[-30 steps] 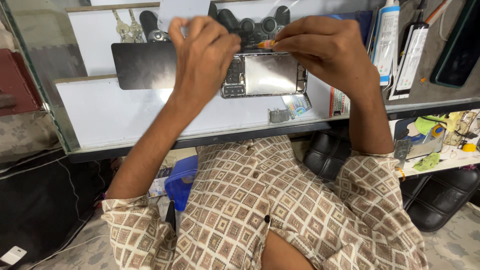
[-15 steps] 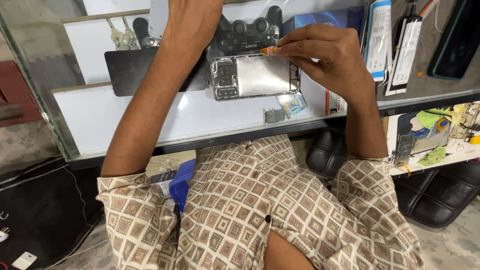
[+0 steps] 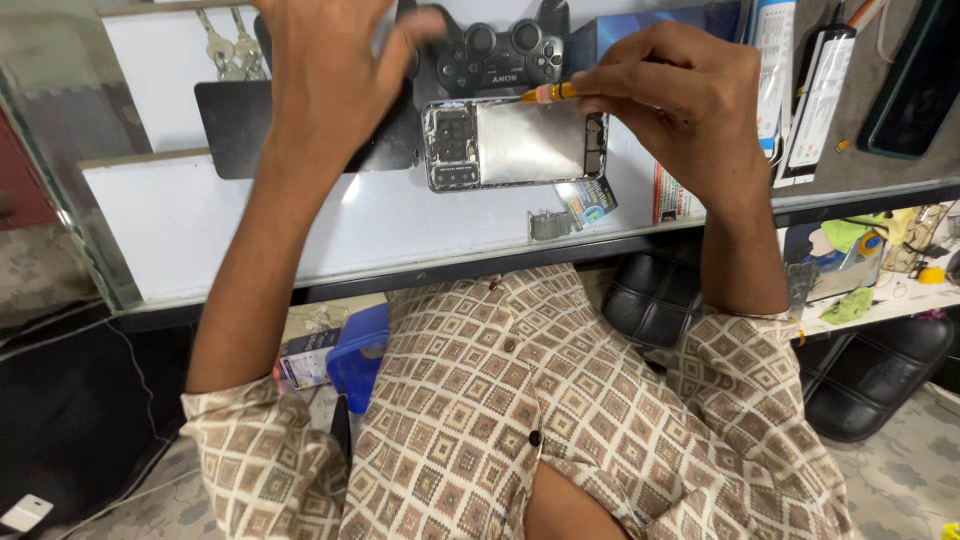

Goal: The person applies liquid adhesive to the edges of a smartphone back cover using a bottle and a metal spatula. They then use a screwdriver to remove screws from the phone's internal frame.

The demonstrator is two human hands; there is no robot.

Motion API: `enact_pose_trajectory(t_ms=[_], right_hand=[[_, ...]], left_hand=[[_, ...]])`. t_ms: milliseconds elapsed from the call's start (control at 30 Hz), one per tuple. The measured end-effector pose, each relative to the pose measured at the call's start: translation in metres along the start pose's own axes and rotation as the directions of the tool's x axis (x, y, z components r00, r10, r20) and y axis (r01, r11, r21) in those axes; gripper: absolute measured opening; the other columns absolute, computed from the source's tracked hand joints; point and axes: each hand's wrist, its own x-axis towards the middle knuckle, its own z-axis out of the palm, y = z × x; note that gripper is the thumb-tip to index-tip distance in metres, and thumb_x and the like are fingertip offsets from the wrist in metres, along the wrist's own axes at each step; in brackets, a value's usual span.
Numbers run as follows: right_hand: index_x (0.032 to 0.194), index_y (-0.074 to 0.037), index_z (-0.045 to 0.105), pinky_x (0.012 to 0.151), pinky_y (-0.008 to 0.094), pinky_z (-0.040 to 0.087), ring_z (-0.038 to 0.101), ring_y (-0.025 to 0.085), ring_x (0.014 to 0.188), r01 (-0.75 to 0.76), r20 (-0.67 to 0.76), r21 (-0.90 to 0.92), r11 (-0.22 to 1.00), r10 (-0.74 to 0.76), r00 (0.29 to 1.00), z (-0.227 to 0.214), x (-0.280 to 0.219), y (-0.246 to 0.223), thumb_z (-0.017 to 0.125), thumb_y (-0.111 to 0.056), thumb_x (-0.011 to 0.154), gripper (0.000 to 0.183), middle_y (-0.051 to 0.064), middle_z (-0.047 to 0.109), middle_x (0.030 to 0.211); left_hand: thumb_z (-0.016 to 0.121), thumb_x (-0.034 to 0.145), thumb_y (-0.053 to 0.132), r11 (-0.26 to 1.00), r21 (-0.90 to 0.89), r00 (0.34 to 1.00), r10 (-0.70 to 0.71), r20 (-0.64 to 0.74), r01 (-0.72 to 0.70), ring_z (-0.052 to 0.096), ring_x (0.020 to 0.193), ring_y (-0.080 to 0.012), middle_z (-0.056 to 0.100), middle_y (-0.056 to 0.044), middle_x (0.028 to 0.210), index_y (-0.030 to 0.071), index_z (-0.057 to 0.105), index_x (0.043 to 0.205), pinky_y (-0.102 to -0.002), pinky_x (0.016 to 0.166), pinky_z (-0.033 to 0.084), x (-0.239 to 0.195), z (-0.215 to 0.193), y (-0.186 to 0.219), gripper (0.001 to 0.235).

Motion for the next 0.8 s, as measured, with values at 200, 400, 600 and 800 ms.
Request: enact_pose_trajectory(t_ms=[200, 400, 600, 800], right_hand=[[0.112, -0.003, 0.075, 0.078, 0.033, 0.060, 0.071, 0.023, 0.096, 0.164, 0.055, -0.136, 0.977, -0.157, 0.986, 0.017, 0.022, -0.023, 0.079, 0.004, 0.092, 0.021, 0.010, 0.066, 0.105], [0.117, -0.004, 0.072, 0.069, 0.030, 0.056, 0.070, 0.019, 0.090, 0.260, 0.179, -0.180, 0.949, -0.228, 0.957, 0.039, 0.048, -0.026, 0.077, 0.002, 0.098, 0.021, 0.008, 0.068, 0.109], [0.110, -0.002, 0.070, 0.070, 0.032, 0.057, 0.070, 0.021, 0.090, 0.313, 0.161, -0.215, 0.925, -0.283, 0.946, 0.046, 0.056, -0.032, 0.078, 0.000, 0.093, 0.018, 0.007, 0.067, 0.105], [0.111, -0.003, 0.072, 0.070, 0.031, 0.056, 0.069, 0.017, 0.089, 0.308, 0.200, -0.232, 0.922, -0.265, 0.943, 0.052, 0.057, -0.027, 0.077, -0.002, 0.099, 0.013, 0.004, 0.067, 0.104]], left_hand=[[0.083, 0.078, 0.072, 0.991, -0.083, 0.984, 0.119, 0.134, -0.109, 0.043, 0.138, -0.0323, 0.061, -0.014, 0.133, -0.006, 0.064, 0.135, -0.057, 0.112, 0.017, -0.042, -0.014, 0.029, 0.099], [0.090, 0.063, 0.070, 0.995, -0.047, 0.980, 0.094, 0.178, -0.087, 0.036, 0.144, -0.0333, 0.057, -0.011, 0.140, -0.002, 0.066, 0.132, -0.061, 0.115, 0.012, -0.061, -0.008, 0.025, 0.102], [0.094, 0.061, 0.064, 0.991, -0.096, 0.984, 0.107, 0.142, -0.094, 0.035, 0.146, -0.0324, 0.060, -0.007, 0.134, 0.004, 0.070, 0.131, -0.061, 0.119, 0.010, -0.066, -0.003, 0.016, 0.095], [0.094, 0.060, 0.062, 0.990, -0.086, 0.985, 0.118, 0.123, -0.107, 0.036, 0.147, -0.0317, 0.060, -0.008, 0.136, 0.004, 0.070, 0.131, -0.061, 0.119, 0.010, -0.067, 0.001, 0.015, 0.095]])
